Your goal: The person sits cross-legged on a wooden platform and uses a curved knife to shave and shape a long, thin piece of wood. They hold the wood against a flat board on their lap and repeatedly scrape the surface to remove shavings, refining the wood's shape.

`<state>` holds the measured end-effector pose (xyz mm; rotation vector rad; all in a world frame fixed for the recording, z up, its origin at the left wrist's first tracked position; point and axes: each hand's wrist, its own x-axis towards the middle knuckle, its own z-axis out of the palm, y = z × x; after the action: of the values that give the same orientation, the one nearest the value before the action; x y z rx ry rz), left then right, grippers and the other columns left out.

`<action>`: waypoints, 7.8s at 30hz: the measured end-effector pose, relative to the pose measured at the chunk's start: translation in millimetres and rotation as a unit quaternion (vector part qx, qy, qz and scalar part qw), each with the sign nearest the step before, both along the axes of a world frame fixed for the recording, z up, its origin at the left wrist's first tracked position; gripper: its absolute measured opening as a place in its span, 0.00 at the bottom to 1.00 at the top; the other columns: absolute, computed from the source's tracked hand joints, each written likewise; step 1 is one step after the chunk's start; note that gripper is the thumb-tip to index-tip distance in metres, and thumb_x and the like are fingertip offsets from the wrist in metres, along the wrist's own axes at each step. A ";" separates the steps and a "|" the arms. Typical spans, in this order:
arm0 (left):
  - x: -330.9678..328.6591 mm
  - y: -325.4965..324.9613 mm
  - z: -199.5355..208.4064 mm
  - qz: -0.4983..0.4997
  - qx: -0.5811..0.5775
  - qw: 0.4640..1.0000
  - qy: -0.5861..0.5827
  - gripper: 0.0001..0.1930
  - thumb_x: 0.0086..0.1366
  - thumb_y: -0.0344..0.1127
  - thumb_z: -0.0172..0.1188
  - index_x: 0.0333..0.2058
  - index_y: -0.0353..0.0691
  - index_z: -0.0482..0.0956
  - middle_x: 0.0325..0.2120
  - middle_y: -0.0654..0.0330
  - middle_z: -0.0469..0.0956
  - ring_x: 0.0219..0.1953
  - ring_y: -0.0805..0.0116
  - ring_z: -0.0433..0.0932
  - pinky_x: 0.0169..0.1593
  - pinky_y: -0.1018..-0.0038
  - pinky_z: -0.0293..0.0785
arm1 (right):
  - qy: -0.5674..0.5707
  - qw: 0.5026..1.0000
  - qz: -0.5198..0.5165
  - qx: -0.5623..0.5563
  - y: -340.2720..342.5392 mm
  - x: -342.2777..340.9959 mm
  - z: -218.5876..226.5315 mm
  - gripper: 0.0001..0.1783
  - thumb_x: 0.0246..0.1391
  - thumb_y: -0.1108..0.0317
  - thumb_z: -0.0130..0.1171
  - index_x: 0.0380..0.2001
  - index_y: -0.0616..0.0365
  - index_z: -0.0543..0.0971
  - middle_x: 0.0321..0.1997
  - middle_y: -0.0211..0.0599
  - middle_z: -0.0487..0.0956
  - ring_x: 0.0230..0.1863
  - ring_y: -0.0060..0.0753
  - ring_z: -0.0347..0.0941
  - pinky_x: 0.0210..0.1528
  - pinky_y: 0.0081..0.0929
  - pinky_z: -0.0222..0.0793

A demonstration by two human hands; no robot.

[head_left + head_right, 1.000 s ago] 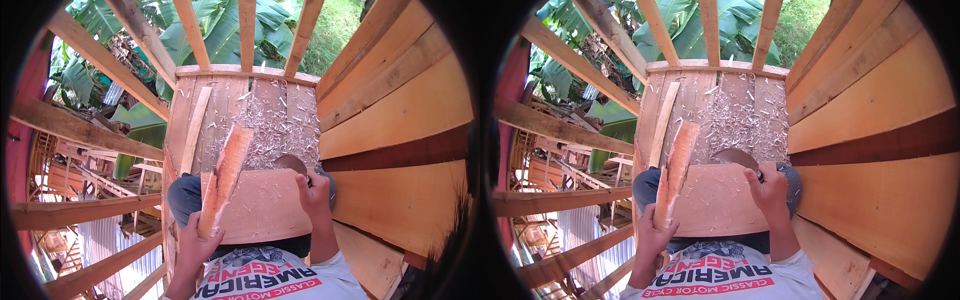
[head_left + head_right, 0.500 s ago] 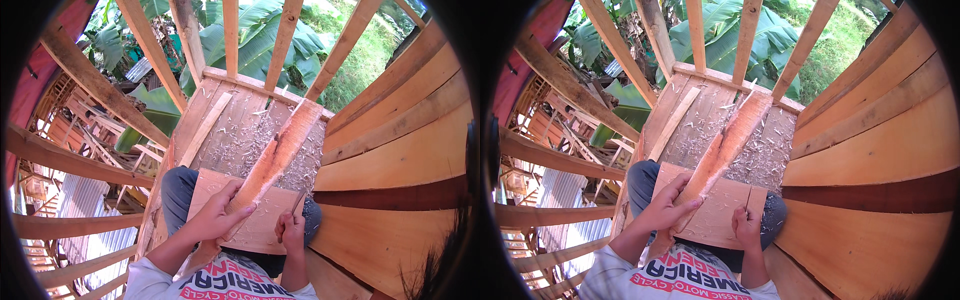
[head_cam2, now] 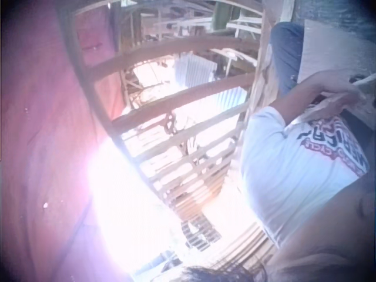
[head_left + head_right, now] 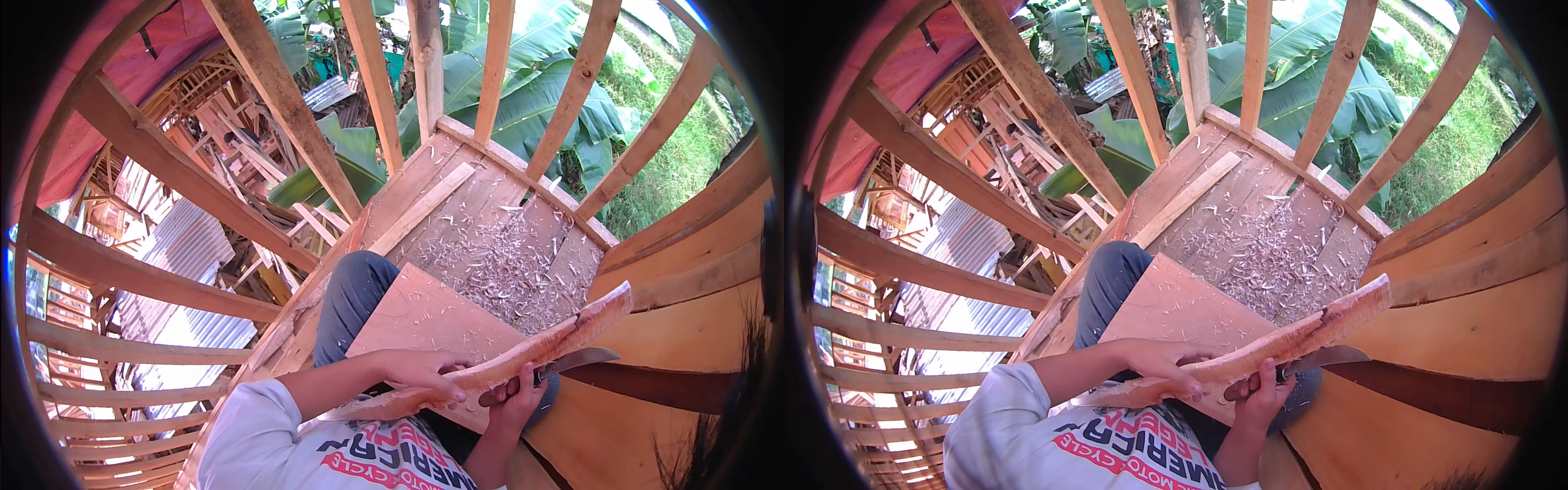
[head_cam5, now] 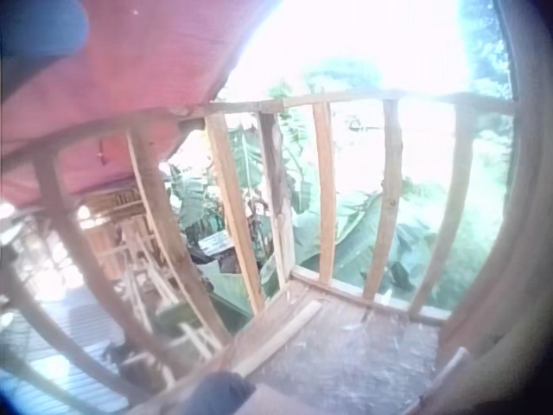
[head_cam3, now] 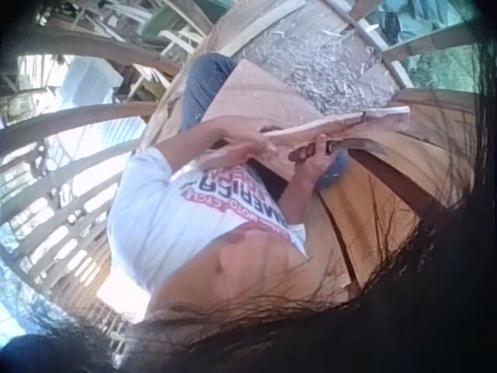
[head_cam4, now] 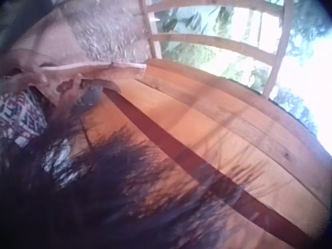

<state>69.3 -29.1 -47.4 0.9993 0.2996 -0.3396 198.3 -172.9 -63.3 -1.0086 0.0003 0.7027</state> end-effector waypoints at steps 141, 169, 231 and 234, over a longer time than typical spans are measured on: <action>-32.3 -9.8 49.7 0.078 0.382 0.919 0.061 0.17 0.60 0.29 0.55 0.43 0.31 0.59 0.25 0.43 0.71 0.29 0.53 0.75 0.33 0.64 0.68 | -0.574 0.670 0.081 -0.463 6.2 3.6 16.6 0.09 0.28 0.68 0.63 0.11 0.55 0.71 0.12 0.40 0.71 0.16 0.45 0.70 0.20 0.34 0.64; -47.9 -14.2 8.4 0.024 0.365 0.930 0.036 0.24 0.60 0.39 0.56 0.45 0.26 0.59 0.31 0.33 0.74 0.36 0.36 0.76 0.39 0.55 0.71 | -0.416 0.771 -0.076 -0.476 -50.5 113.6 6.9 0.22 0.57 0.69 0.54 0.13 0.59 0.58 0.16 0.18 0.53 0.19 0.14 0.46 0.21 0.24 0.40; -28.6 20.8 8.3 0.134 0.117 0.980 0.089 0.19 0.57 0.32 0.67 0.44 0.30 0.74 0.25 0.61 0.78 0.26 0.77 0.77 0.28 0.80 0.73 | -0.472 0.794 0.186 -0.336 -1.4 -8.8 -11.8 0.31 0.51 0.41 0.58 0.16 0.61 0.72 0.12 0.43 0.66 0.15 0.46 0.67 0.18 0.35 0.59; -30.6 19.2 11.6 0.127 0.129 0.980 0.082 0.19 0.57 0.32 0.67 0.45 0.30 0.74 0.25 0.61 0.78 0.25 0.77 0.77 0.28 0.80 0.73 | -0.517 0.754 0.169 -0.369 -1.3 -7.6 -7.2 0.31 0.49 0.40 0.60 0.15 0.60 0.72 0.13 0.44 0.68 0.17 0.51 0.69 0.19 0.37 0.61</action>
<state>38.7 -9.9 -35.8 1.1743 0.6276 -0.1531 190.7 -174.2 -70.5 -2.1100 -0.9695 0.3620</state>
